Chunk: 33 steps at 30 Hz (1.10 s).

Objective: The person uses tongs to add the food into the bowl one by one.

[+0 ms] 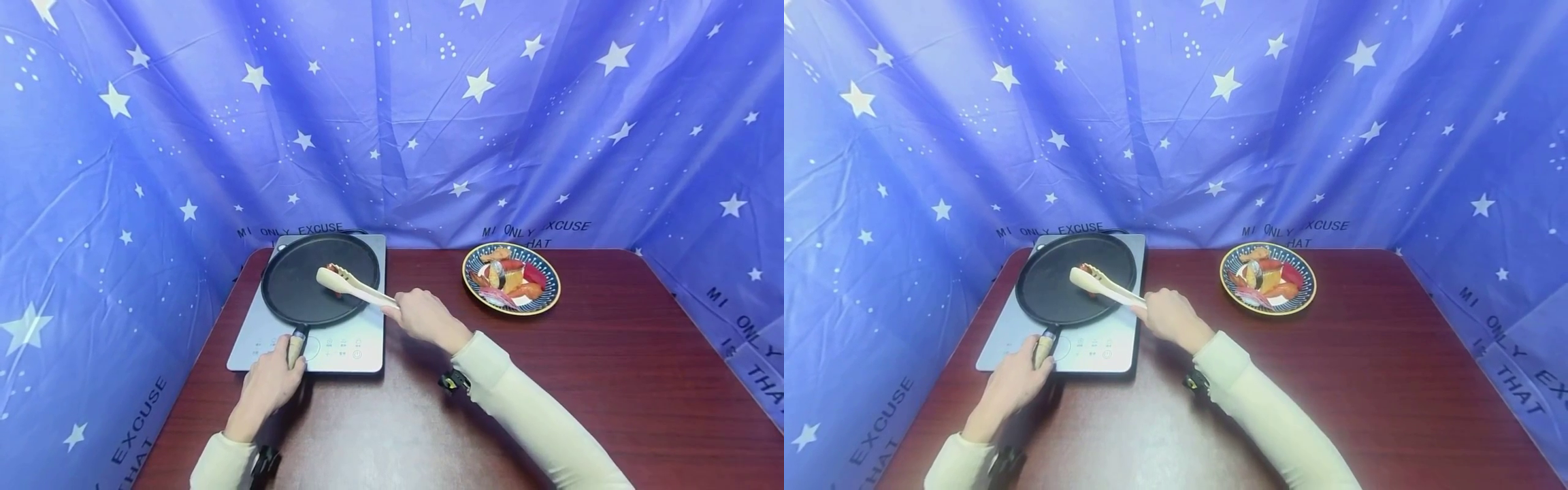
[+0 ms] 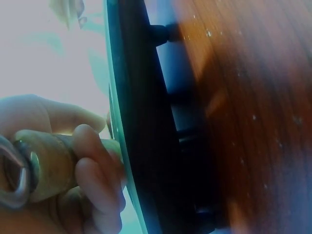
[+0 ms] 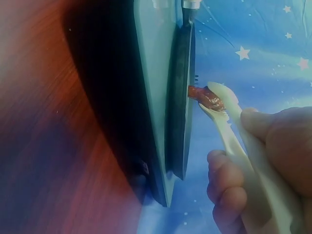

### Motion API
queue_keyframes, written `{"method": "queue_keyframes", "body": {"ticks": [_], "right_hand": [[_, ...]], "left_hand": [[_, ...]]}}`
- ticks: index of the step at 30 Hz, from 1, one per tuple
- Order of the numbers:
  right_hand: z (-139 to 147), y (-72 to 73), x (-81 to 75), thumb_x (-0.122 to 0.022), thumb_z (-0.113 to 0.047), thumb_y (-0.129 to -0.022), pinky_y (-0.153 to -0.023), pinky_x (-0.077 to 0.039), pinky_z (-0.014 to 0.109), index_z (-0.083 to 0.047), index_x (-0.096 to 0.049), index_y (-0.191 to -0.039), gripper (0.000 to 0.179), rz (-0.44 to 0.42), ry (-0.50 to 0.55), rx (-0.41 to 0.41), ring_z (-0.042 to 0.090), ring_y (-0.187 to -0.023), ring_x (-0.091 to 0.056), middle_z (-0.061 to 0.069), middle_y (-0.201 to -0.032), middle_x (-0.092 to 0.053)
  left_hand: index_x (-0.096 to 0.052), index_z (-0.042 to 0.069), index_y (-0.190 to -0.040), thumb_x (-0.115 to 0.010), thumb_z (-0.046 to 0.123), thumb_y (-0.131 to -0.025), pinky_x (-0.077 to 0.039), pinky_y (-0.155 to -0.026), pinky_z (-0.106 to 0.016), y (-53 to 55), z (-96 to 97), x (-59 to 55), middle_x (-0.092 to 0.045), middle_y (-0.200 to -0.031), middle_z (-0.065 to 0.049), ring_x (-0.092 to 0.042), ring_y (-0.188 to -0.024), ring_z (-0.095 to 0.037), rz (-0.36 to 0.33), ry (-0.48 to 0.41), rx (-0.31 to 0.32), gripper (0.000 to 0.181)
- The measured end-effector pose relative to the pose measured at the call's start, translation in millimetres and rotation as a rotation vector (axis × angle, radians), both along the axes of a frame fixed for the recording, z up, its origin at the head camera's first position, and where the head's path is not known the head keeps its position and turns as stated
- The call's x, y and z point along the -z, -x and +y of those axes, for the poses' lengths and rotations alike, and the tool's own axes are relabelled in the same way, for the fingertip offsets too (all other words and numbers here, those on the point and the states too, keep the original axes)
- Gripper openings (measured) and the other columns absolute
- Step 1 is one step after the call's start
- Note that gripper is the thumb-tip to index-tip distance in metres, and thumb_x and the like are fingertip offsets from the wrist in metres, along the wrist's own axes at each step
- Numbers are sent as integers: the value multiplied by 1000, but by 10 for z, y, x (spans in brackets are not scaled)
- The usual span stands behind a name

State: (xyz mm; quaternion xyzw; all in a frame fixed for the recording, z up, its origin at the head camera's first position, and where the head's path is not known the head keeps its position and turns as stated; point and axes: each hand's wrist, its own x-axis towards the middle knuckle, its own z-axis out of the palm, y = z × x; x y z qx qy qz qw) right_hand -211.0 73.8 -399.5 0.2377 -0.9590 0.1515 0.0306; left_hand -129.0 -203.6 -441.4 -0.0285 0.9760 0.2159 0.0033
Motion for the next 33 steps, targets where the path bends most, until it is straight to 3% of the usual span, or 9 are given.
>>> {"method": "queue_keyframes", "body": {"ticks": [9, 27, 33], "right_hand": [[-113, 78, 49, -56, -41, -93, -46, -40, 37, -11, -56, -71, 37, 1, -29, -18, 19, -48, -47, 0, -54, -46], [-336, 193, 6, -53, -42, -94, -47, -43, 38, -10, -55, -67, 42, 13, -80, -30, 20, -49, -49, 3, -55, -48], [-406, 246, -21, -52, -43, -94, -51, -46, 39, -9, -56, -72, 41, 16, -107, -31, 21, -53, -53, 4, -58, -48]], "left_hand": [[-49, 7, -116, -57, 28, -86, -40, -51, -45, -23, -5, -14, -57, -72, -14, -59, -66, -33, 2, 6, -1, 37], [-48, 7, -115, -55, 29, -87, -38, -49, -43, -9, -9, -18, -54, -68, -13, -56, -61, -31, -4, 21, 3, 36], [-47, 6, -123, -55, 29, -87, -40, -50, -44, -4, -12, 0, -57, -73, -17, -58, -65, -32, 5, 16, 3, 43]]}}
